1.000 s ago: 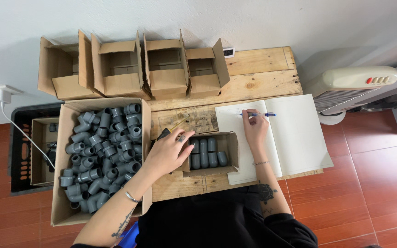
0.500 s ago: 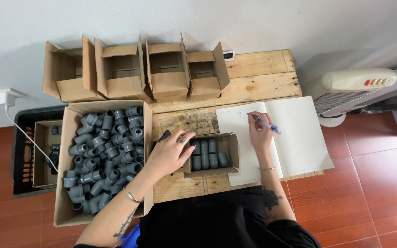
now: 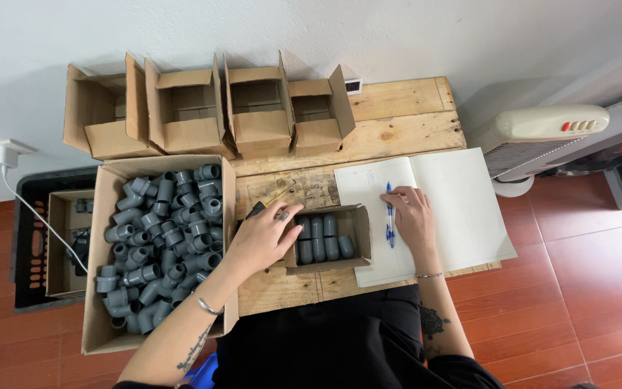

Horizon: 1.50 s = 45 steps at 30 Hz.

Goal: The person repeatedly picks up gray plastic pipe fittings from a large box, measures them with a tape measure, and records the measurements in a notebook. The person places the measured fittings into a smaller box and continues the process for several items.

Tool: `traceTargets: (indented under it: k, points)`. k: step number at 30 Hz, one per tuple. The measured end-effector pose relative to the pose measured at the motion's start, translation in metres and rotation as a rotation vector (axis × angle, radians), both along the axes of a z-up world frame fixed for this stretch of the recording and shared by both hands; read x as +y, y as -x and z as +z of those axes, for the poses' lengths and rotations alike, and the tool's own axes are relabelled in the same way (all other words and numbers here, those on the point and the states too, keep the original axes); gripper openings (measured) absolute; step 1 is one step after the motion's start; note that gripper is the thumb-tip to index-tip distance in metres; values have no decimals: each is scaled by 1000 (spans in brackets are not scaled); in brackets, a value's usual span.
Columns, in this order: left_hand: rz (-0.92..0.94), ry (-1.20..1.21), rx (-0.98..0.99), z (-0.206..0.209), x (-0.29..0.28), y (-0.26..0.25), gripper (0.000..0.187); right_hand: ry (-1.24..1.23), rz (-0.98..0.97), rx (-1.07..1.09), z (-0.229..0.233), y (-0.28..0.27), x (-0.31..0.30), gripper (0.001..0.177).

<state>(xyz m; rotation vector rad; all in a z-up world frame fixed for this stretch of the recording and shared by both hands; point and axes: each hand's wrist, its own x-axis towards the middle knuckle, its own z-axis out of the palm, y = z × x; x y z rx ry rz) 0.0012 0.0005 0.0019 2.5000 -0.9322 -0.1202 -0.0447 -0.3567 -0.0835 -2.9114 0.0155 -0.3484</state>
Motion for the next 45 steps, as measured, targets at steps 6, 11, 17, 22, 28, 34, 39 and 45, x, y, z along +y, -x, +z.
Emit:
traceTargets:
  k: [6,11,17,22,28,34,39,45]
  points:
    - [12,-8,-4,3,1,2,43,-81,12,-51,7,2,6,31]
    - [1,14,-13,4,3,3,41,-500,6,-198,35,4,33,36]
    - [20,59,-74,0,4,3,39,-615,153,-313,72,8,83,38]
    - [70,109,-65,24,13,2,36,-660,222,-300,79,9,103,35]
    - [197,82,-95,47,53,-8,38,-653,250,-241,80,10,113,32]
    - [438,32,-153,71,138,-8,23,-674,251,-214,81,9,117,30]
    - [484,-276,17,30,168,6,13,-675,261,-217,79,7,119,30]
    - [365,-374,-82,-2,166,15,24,-674,250,-198,77,8,118,29]
